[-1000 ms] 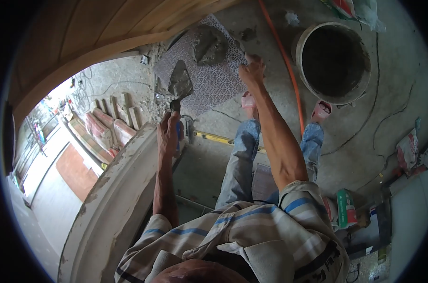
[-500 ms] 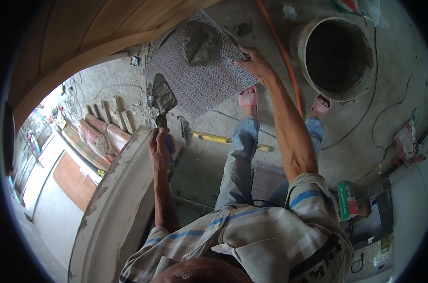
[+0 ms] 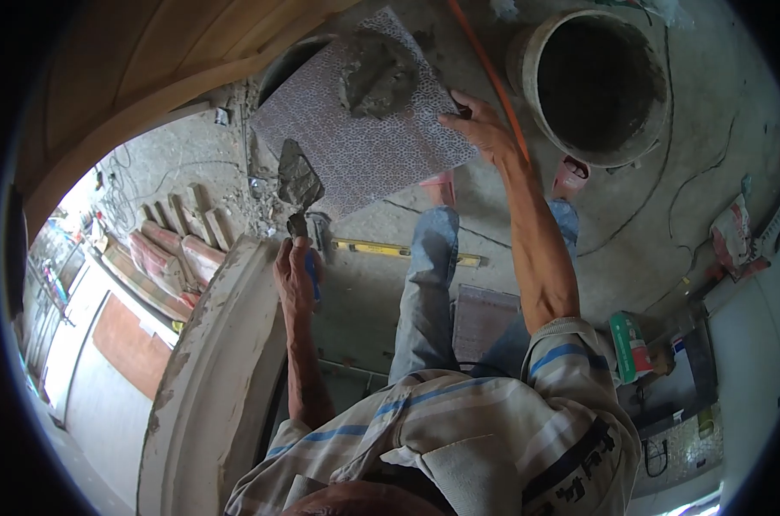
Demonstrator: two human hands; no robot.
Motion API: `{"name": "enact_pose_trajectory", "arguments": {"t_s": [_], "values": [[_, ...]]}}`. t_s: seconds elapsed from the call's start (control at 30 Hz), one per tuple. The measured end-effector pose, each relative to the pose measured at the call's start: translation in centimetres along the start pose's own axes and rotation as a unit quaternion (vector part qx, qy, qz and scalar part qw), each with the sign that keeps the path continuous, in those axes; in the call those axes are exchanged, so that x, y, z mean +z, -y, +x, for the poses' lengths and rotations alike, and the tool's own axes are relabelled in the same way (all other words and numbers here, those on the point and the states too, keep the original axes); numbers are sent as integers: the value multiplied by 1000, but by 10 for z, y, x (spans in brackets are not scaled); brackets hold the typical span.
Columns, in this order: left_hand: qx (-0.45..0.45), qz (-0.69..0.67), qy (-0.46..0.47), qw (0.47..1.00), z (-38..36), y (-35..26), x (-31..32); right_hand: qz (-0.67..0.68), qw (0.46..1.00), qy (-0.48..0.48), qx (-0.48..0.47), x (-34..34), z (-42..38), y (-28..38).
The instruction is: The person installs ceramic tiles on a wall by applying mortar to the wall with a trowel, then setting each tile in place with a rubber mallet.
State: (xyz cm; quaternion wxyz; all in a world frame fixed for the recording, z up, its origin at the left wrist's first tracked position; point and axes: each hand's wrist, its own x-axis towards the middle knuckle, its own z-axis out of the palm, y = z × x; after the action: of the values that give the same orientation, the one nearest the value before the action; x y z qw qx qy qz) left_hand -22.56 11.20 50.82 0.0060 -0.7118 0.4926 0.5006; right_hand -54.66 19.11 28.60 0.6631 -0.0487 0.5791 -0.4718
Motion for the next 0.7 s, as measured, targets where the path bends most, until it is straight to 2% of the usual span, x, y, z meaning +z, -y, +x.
{"name": "enact_pose_trajectory", "arguments": {"t_s": [0.03, 0.1, 0.13, 0.2, 0.33, 0.43, 0.7], "values": [[-3, -2, 0, 1000, 0, 0, 2, -2, 1000, -3, 0, -4, 4, -1], [3, -5, 0, 1000, 2, 0, 4, 51, 996, 74, 3, -7, 10, -2], [7, -5, -6, 1000, 2, 1, 3, 52, 996, 73, 4, -2, 6, 9], [11, -4, -7, 1000, 1, -4, 2, 112, 983, 139, 39, 2, -1, 27], [10, -17, -32, 999, 5, -9, 0, 93, 988, 120, 18, -5, 10, 14], [30, -11, -12, 999, 10, -6, -5, 54, 994, 96, 26, -7, 7, 20], [42, -2, -16, 999, 11, -9, 4, 102, 984, 141, 41, -4, 13, 28]]}}
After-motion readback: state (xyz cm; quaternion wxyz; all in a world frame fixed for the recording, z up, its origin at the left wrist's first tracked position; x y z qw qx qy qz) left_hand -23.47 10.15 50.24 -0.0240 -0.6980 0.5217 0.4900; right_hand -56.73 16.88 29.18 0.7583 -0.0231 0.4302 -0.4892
